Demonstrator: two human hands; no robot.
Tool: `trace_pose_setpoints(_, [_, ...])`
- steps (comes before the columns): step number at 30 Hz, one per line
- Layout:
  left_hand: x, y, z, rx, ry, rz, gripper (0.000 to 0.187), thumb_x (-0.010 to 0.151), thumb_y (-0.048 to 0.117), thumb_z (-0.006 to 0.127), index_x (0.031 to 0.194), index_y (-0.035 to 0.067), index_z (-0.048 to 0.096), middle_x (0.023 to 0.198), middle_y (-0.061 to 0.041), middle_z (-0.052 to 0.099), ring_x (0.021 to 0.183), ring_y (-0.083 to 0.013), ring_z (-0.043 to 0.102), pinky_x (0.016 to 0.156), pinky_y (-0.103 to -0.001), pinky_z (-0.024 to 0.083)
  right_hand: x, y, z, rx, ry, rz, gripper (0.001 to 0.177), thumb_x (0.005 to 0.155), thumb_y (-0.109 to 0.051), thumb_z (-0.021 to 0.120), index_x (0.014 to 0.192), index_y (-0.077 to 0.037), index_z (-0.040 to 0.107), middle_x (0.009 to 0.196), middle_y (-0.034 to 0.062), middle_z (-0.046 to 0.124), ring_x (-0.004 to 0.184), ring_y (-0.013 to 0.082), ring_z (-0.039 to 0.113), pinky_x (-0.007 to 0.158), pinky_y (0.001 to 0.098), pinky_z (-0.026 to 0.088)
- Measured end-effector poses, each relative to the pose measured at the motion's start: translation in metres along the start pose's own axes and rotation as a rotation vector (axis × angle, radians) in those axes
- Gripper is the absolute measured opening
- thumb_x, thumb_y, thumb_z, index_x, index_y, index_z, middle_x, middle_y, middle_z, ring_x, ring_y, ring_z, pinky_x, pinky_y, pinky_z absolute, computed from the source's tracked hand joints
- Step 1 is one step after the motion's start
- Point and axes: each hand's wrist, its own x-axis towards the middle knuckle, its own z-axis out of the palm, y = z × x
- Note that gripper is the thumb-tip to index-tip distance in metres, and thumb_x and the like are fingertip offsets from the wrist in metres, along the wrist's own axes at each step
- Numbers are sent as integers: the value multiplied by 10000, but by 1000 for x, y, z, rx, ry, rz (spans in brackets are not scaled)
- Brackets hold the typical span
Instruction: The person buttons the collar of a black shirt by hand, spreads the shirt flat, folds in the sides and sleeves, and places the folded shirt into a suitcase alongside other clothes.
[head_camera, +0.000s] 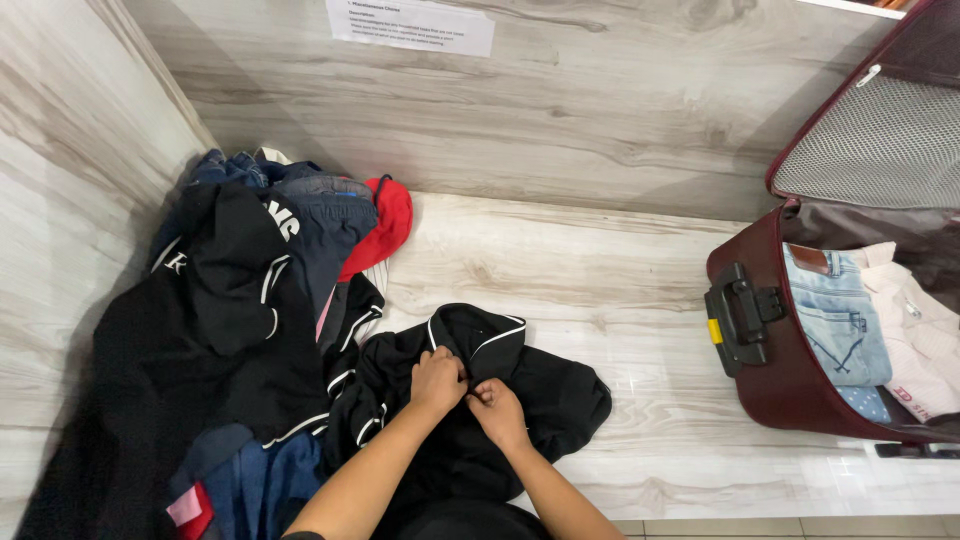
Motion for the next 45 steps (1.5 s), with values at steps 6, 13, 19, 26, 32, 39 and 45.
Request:
trace_pose_setpoints(6, [-20,-12,23,-487,287,62,132,756,207,827,832,103,800,1022,-90,686,961,-301,595,845,-406,500,1,16,2,245,-95,140,92,921,-77,701,935,-7,644,733,32,685,631,110,620,590,256,500])
trace_pose_setpoints(13, [-55,-19,46,-736,373,28,144,846,153,781,922,47,719,833,-71,672,638,-170,573,610,-313,485,-6,21,1,343,-94,-21,91,965,-87,677,1008,-8,680,796,-17,652,684,40,561,597,212,449])
trace_pose_setpoints(19, [-51,-21,52,-744,382,4,137,844,140,787,923,46,726,835,-69,672,635,-163,569,608,-315,481,-15,-10,-13,309,-151,125,138,975,-146,684,1009,-13,696,771,-28,628,648,42,528,531,222,411])
trace_pose_setpoints(26, [-57,-22,48,-747,367,85,144,856,135,783,942,34,724,899,-68,688,681,-183,575,646,-327,484,-17,-17,-15,264,-136,88,205,977,-150,668,1089,14,718,804,10,694,717,78,614,662,228,508])
trace_pose_setpoints(32, [-57,-22,50,-704,389,73,138,855,137,771,927,37,709,913,-79,688,733,-226,600,693,-347,499,-12,11,-14,258,-172,107,224,983,-154,661,1078,35,735,802,35,685,728,89,615,684,241,513])
trace_pose_setpoints(39, [-59,-21,46,-682,388,96,121,835,123,761,892,41,692,879,-87,681,774,-259,626,707,-367,507,2,33,-7,430,-138,175,231,937,-104,591,1046,12,759,767,27,702,685,104,635,671,250,530])
trace_pose_setpoints(45, [-62,-24,49,-711,359,60,126,833,114,761,906,32,700,879,-84,690,757,-254,635,702,-357,516,-12,-2,-13,389,-163,194,138,910,-98,720,973,12,774,772,-17,699,683,50,595,642,220,466])
